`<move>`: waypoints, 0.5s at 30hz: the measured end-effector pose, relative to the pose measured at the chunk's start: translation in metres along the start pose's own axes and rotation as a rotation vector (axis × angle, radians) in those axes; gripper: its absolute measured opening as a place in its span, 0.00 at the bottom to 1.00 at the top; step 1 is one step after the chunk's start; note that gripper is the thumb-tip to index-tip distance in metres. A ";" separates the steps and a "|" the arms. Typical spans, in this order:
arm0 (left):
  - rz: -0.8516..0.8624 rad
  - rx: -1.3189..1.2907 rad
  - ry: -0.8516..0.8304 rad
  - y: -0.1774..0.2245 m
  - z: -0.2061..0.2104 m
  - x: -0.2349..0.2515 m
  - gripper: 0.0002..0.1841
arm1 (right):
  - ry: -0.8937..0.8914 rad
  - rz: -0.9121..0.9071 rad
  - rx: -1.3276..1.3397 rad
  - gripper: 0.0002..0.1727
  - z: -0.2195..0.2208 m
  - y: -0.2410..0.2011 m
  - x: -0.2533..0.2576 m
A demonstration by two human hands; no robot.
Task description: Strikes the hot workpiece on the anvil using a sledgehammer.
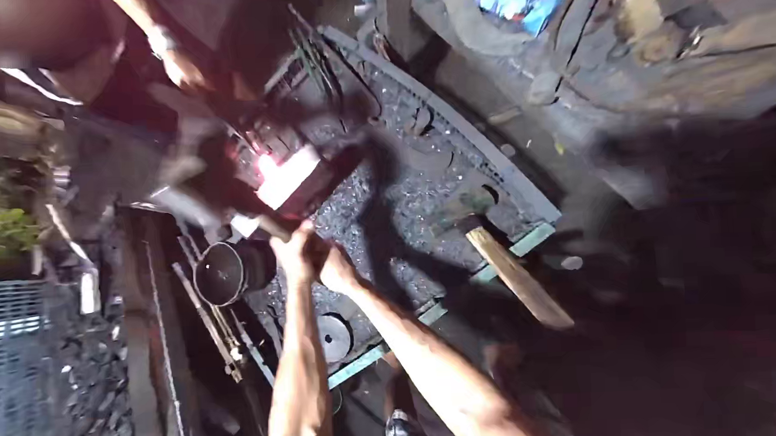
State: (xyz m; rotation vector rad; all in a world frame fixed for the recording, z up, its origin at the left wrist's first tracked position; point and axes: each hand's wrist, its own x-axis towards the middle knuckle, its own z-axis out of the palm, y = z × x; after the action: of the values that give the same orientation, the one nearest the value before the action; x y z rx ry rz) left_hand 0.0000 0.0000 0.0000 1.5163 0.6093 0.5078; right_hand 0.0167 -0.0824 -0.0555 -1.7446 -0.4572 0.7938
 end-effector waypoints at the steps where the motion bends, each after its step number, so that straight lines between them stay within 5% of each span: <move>1: -0.224 0.006 0.051 -0.054 0.002 -0.013 0.17 | -0.053 0.180 -0.002 0.22 0.010 0.041 -0.016; 3: -0.459 -0.070 0.067 -0.117 0.008 -0.056 0.18 | -0.092 0.358 -0.038 0.23 0.013 0.097 -0.058; 6: -0.604 -0.171 0.104 -0.103 0.023 -0.189 0.22 | -0.186 0.457 -0.092 0.24 0.001 0.117 -0.190; 10: -0.576 -0.169 0.129 -0.006 0.044 -0.292 0.32 | -0.023 0.257 -0.003 0.23 -0.026 0.076 -0.314; 13: -0.359 -0.103 0.111 0.126 0.047 -0.265 0.33 | -0.211 0.076 0.060 0.30 -0.067 -0.049 -0.271; 15: -0.059 -0.034 0.104 0.201 0.040 -0.207 0.28 | -0.158 -0.188 0.060 0.29 -0.070 -0.128 -0.209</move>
State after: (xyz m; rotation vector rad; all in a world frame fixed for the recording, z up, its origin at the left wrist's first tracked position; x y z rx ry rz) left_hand -0.1172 -0.1646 0.2097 1.4418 0.7211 0.5517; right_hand -0.0685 -0.2277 0.1359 -1.5639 -0.6868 0.8046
